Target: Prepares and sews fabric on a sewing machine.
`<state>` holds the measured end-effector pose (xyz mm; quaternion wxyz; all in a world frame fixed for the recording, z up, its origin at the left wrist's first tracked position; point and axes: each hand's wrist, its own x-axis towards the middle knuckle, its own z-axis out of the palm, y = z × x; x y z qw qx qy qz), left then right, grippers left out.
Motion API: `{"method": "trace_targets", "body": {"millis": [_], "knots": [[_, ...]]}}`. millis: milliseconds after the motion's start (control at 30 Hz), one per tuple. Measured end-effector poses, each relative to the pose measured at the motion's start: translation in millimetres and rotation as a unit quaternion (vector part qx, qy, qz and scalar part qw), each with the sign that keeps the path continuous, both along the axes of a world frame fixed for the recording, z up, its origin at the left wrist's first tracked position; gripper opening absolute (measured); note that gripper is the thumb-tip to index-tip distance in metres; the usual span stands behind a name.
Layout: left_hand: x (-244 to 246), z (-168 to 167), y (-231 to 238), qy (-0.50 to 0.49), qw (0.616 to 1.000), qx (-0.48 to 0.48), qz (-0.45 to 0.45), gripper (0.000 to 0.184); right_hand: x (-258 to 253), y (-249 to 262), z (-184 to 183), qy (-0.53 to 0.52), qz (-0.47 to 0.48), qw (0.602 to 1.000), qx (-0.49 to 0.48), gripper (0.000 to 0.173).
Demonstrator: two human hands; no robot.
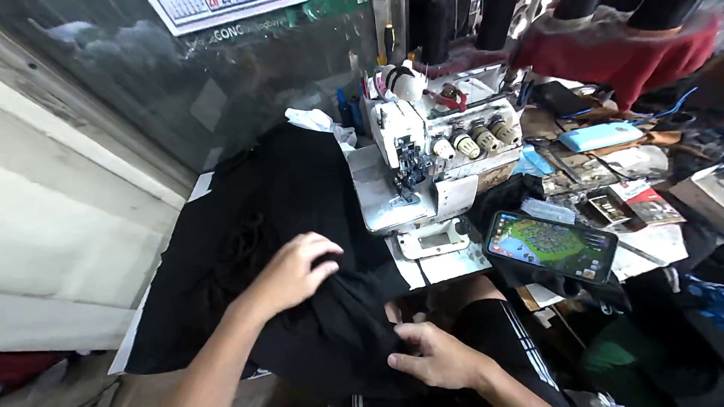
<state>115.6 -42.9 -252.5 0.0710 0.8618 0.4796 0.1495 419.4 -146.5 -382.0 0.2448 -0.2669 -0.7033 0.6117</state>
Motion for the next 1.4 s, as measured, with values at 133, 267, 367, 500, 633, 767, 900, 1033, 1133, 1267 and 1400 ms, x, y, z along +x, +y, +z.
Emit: {"method": "trace_targets", "body": {"millis": [133, 267, 367, 500, 633, 767, 900, 1033, 1133, 1267, 1400], "knots": [[13, -6, -4, 0.022, 0.999, 0.022, -0.016, 0.015, -12, 0, -20, -0.061, 0.035, 0.997, 0.007, 0.033], [12, 41, -13, -0.032, 0.997, 0.07, 0.032, 0.022, -9, 2, -16, -0.116, 0.013, 0.993, 0.024, 0.04], [1, 74, -4, -0.061, 0.985, 0.132, 0.089, 0.025, 15, 2, 8, -0.101, -0.048, 0.989, 0.096, 0.037], [-14, 60, 30, -0.121, 0.966, 0.141, 0.181, 0.024, 55, -1, 26, -0.047, -0.168, 0.975, 0.135, 0.032], [-18, -14, 63, -0.106, 0.962, 0.052, 0.244, 0.021, 67, -7, 24, -0.041, -0.259, 0.957, 0.125, 0.032], [-20, -31, 73, -0.058, 0.964, 0.026, 0.258, 0.02, 69, -14, 16, -0.013, -0.354, 0.929, 0.106, 0.023], [-6, 5, 45, -0.049, 0.972, 0.036, 0.228, 0.037, 74, -19, 13, 0.009, -0.375, 0.924, 0.074, 0.022], [77, 36, -31, -0.126, 0.984, 0.074, 0.105, 0.025, 76, -19, 14, -0.003, -0.368, 0.923, 0.112, 0.024], [151, 12, -60, -0.059, 0.994, -0.011, -0.086, 0.028, 76, -17, 20, -0.037, -0.35, 0.923, 0.156, 0.028], [185, -20, -48, 0.001, 0.984, -0.051, -0.172, 0.024, 87, -22, 28, -0.037, -0.323, 0.934, 0.148, 0.027], [162, -14, -59, -0.123, 0.973, -0.06, -0.185, 0.015, 99, -25, 23, 0.064, -0.319, 0.944, 0.052, 0.023]]}}
